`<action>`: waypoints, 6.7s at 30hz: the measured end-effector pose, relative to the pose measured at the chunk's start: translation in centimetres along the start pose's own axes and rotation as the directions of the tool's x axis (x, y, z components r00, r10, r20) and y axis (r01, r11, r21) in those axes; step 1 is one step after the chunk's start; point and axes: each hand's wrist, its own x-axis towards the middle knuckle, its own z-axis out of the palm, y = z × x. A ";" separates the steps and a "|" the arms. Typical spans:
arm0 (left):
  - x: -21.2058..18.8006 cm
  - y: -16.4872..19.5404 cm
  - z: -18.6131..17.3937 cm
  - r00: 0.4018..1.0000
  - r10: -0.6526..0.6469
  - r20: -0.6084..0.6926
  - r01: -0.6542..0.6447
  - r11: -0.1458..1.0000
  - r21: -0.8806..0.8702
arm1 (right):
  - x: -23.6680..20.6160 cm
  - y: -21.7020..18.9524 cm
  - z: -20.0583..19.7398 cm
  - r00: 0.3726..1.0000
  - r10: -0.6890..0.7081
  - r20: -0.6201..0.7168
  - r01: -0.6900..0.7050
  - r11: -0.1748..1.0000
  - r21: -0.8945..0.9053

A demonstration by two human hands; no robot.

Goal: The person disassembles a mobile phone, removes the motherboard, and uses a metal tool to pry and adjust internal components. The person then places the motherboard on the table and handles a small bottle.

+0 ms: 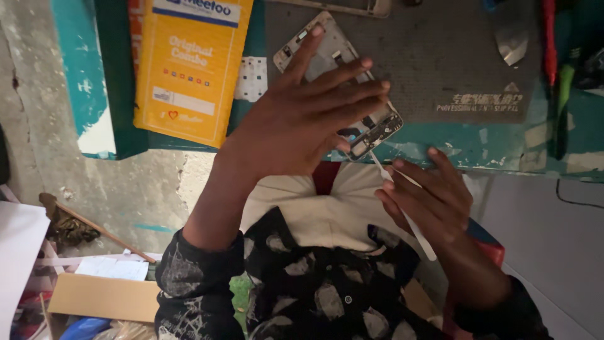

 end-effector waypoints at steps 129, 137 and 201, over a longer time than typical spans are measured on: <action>-1.3 1.4 3.6 0.984 0.085 -0.157 -0.082 0.996 0.024 | -4.3 1.5 3.1 0.996 -0.073 0.042 0.083 0.915 -0.394; -1.7 1.3 3.5 0.987 0.094 -0.133 -0.095 0.995 -0.003 | -3.3 1.4 2.7 0.997 -0.043 0.061 0.056 0.971 -0.231; -1.3 1.3 3.2 0.986 0.098 -0.138 -0.098 0.995 0.007 | 0.0 -0.3 1.5 0.995 -0.089 0.052 0.102 0.928 -0.358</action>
